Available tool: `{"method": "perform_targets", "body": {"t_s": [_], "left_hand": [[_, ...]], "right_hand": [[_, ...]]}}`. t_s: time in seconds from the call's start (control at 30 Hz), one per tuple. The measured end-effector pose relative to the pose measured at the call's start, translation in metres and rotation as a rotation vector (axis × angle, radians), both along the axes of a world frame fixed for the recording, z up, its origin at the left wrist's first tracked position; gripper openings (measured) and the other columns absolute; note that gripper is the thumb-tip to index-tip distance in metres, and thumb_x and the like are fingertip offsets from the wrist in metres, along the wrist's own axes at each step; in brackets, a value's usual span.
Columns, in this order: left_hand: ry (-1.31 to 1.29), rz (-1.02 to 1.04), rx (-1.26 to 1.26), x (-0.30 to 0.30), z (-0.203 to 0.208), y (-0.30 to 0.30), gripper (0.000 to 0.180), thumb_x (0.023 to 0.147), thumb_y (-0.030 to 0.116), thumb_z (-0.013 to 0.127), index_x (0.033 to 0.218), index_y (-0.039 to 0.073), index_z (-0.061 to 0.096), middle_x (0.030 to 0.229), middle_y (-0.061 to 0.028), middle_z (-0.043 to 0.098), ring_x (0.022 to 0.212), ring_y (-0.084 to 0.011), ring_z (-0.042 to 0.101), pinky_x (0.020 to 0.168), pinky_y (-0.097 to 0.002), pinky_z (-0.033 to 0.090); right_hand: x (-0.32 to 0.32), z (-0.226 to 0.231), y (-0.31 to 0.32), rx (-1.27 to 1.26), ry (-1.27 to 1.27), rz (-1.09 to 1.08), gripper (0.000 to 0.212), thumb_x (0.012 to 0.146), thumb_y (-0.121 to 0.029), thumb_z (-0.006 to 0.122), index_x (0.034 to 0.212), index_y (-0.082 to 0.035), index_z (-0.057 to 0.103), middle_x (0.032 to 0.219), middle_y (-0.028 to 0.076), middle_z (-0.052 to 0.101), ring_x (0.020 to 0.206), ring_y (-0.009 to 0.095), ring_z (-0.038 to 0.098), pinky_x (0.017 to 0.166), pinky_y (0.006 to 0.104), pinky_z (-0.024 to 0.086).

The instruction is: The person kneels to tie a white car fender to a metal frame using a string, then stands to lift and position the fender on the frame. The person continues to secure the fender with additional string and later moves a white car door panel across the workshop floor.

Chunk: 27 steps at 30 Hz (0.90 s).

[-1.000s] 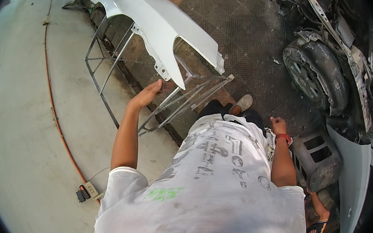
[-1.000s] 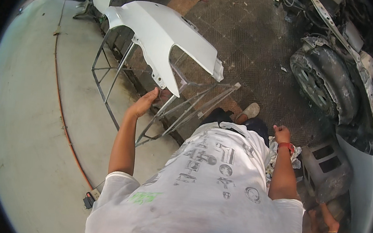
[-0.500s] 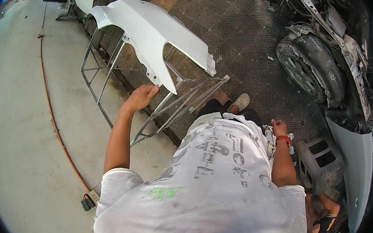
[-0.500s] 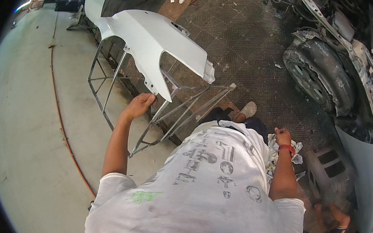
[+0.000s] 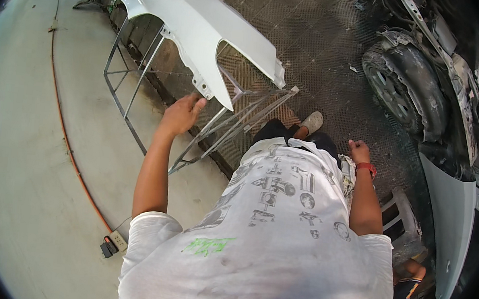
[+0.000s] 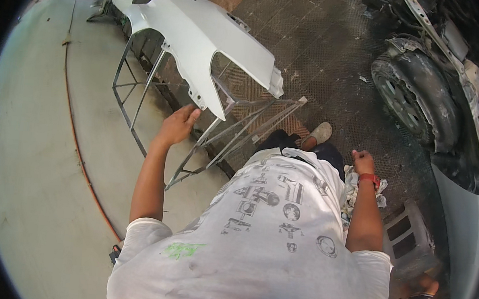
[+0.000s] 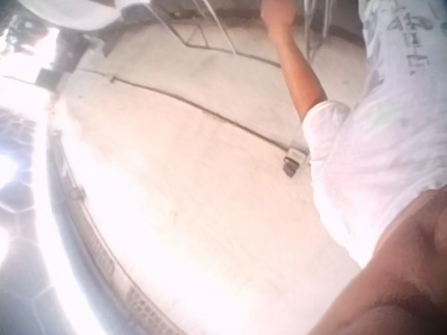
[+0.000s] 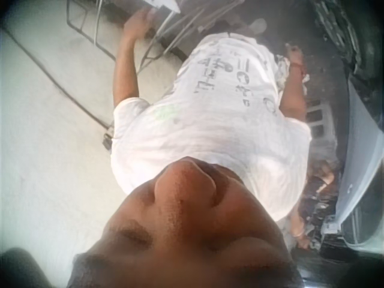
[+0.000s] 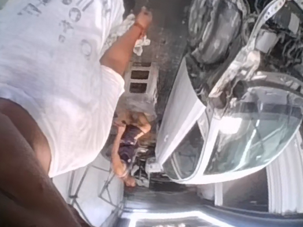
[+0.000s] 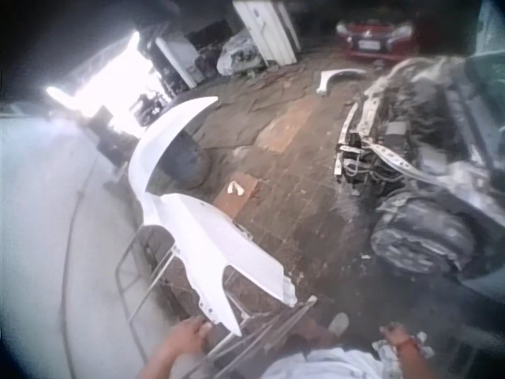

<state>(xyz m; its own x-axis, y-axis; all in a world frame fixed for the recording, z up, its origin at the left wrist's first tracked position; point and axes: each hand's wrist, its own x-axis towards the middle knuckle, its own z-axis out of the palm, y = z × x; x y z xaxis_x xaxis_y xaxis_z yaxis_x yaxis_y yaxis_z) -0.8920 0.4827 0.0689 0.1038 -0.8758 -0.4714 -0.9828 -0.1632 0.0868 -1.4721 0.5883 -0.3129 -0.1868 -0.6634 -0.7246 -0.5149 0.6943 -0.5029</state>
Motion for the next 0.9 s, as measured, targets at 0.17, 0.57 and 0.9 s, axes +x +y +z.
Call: {"method": "perform_targets", "body": {"t_s": [0.17, 0.57, 0.9], "left_hand": [[0.340, 0.033, 0.118, 0.026, 0.020, 0.025, 0.058, 0.107, 0.050, 0.057, 0.143, 0.005, 0.062, 0.130, -0.0213, 0.070, 0.123, -0.0400, 0.065, 0.104, -0.0482, 0.052], [0.041, -0.391, -0.098, 0.013, 0.010, 0.054, 0.040, 0.102, 0.040, 0.065, 0.121, 0.005, 0.070, 0.117, -0.0148, 0.072, 0.114, -0.0370, 0.064, 0.101, -0.0478, 0.049], [0.052, -0.474, -0.212, 0.028, -0.001, 0.072, 0.031, 0.101, 0.037, 0.065, 0.096, 0.006, 0.065, 0.094, -0.0136, 0.071, 0.096, -0.0350, 0.064, 0.100, -0.0493, 0.047]], "right_hand": [[0.002, -0.004, 0.009, -0.034, 0.048, 0.011, 0.040, 0.096, -0.040, 0.076, 0.090, -0.001, 0.073, 0.075, 0.015, 0.073, 0.062, 0.026, 0.072, 0.064, 0.0411, 0.056], [0.036, 0.032, 0.011, 0.024, 0.091, 0.061, 0.043, 0.095, -0.044, 0.075, 0.091, -0.001, 0.073, 0.079, 0.018, 0.075, 0.071, 0.031, 0.075, 0.071, 0.0433, 0.057], [0.088, 0.052, 0.021, -0.008, 0.110, 0.044, 0.044, 0.092, -0.047, 0.078, 0.096, -0.003, 0.076, 0.087, 0.020, 0.076, 0.084, 0.037, 0.075, 0.080, 0.0457, 0.057]]}}
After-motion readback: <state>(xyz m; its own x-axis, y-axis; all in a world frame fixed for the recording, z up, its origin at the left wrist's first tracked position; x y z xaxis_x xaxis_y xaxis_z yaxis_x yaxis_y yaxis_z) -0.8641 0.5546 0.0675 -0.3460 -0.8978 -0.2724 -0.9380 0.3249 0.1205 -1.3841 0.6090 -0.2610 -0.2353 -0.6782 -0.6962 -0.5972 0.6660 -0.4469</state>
